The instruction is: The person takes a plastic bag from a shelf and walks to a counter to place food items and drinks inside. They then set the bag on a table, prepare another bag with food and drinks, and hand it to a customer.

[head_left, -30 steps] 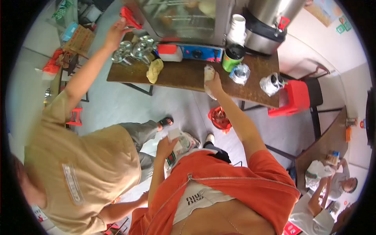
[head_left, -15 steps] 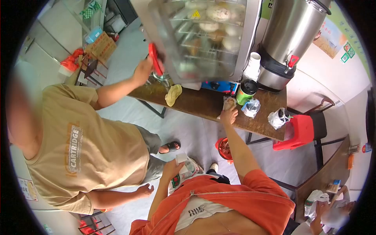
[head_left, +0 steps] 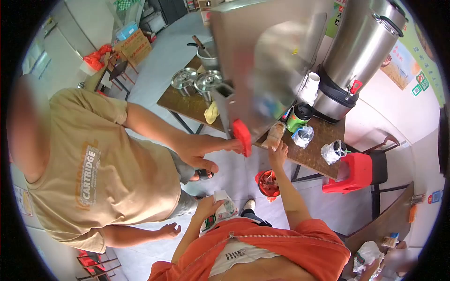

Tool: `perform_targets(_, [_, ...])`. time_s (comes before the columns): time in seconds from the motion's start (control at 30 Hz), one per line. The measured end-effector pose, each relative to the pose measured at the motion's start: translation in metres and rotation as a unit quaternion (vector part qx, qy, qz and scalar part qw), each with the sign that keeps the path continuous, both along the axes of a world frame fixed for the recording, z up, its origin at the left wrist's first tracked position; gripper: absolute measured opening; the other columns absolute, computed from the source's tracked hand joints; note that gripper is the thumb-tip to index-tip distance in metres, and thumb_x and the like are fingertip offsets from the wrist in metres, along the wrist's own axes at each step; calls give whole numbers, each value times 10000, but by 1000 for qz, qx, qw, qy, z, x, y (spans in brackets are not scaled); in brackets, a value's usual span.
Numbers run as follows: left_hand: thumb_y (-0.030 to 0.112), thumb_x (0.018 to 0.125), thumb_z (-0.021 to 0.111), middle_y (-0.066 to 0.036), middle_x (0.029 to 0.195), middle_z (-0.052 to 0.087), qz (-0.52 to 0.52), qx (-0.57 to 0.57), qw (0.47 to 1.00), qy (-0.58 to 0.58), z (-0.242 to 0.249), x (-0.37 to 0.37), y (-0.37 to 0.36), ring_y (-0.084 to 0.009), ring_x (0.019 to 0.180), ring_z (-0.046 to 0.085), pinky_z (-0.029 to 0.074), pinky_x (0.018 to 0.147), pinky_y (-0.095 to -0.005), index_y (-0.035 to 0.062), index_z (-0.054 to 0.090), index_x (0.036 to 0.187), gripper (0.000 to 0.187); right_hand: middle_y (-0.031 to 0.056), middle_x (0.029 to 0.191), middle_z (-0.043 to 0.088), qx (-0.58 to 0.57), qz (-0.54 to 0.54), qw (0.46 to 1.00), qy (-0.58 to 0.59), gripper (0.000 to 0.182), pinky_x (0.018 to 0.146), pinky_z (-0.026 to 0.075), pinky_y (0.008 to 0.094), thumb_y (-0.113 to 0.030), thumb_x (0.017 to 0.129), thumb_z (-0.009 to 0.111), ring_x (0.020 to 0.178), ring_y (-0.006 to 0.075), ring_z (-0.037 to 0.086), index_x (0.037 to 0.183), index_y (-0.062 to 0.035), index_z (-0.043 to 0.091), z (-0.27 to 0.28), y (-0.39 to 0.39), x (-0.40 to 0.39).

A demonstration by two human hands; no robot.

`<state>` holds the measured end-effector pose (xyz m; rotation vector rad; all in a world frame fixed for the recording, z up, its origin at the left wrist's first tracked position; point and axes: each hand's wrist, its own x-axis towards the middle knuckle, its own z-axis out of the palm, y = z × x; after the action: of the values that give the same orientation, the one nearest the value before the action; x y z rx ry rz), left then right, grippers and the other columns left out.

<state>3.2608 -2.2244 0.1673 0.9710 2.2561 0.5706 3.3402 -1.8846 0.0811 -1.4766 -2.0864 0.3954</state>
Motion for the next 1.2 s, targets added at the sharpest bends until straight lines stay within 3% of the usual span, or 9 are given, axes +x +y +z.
perform_targets(0.17, [428,800,520,-216,808,605,-55,64,996,-9,-4,-6,-11,-383,769,578,440,662,-450,48,580,965,419,223,1148,392,7,47,997,53,538,930,309,440,-136,714,570,1085,383,368,1189,26,376,0,-59,74])
perform_targets(0.4, [433,801,514,-220,822,603,-81,23,996,-21,-6,-39,-39,-380,775,578,440,663,-447,50,586,962,421,237,1080,421,-96,18,995,-27,469,910,322,442,-98,698,542,1039,401,387,1126,42,411,-10,-156,133])
perform_targets(0.53, [446,781,532,-211,849,605,-31,46,996,-64,-6,-43,-85,-368,810,580,442,702,-436,60,588,969,433,230,1009,450,-11,13,998,59,386,866,363,428,-132,768,526,964,389,439,1097,43,427,-3,-164,114])
perform_targets(0.6, [437,786,521,-206,846,610,-42,1,996,-77,22,-45,-93,-361,799,587,447,694,-428,61,598,957,421,218,1003,470,7,-23,993,119,337,846,378,409,-105,798,504,960,364,459,1097,35,439,35,-147,93])
perform_targets(0.77, [446,778,529,-213,834,607,-47,29,995,-82,-27,-44,-125,-358,797,588,446,687,-430,39,603,935,442,93,1111,483,107,21,923,368,317,870,361,289,-197,927,372,1023,178,463,1162,7,433,162,-125,61])
perform_targets(0.83, [451,775,532,-218,821,606,-37,55,994,-91,-27,-40,-134,-358,790,589,446,682,-432,29,604,919,451,133,1136,468,122,73,897,419,397,931,319,331,-225,903,401,1081,214,427,1233,-6,388,221,-146,52])
perform_targets(0.93, [469,768,536,-232,808,600,-43,24,997,-57,-29,-31,-146,-366,783,585,443,672,-438,12,600,888,476,115,1187,434,144,130,887,420,438,926,327,324,-231,895,416,1069,197,433,1270,-13,348,250,-153,47])
perform_targets(0.97, [473,767,537,-238,803,597,-44,41,997,-49,-33,-32,-147,-371,778,583,441,670,-441,9,597,878,481,112,1191,434,71,168,876,447,441,895,358,307,-171,871,464,1049,183,447,1268,-14,350,263,-162,47])
perform_targets(1.2, [457,777,532,-233,800,599,-23,108,994,3,-54,-19,-147,-377,790,576,435,682,-450,5,592,893,470,49,1002,539,30,235,869,434,298,816,387,251,-30,832,484,886,118,500,1127,3,461,250,-131,56])
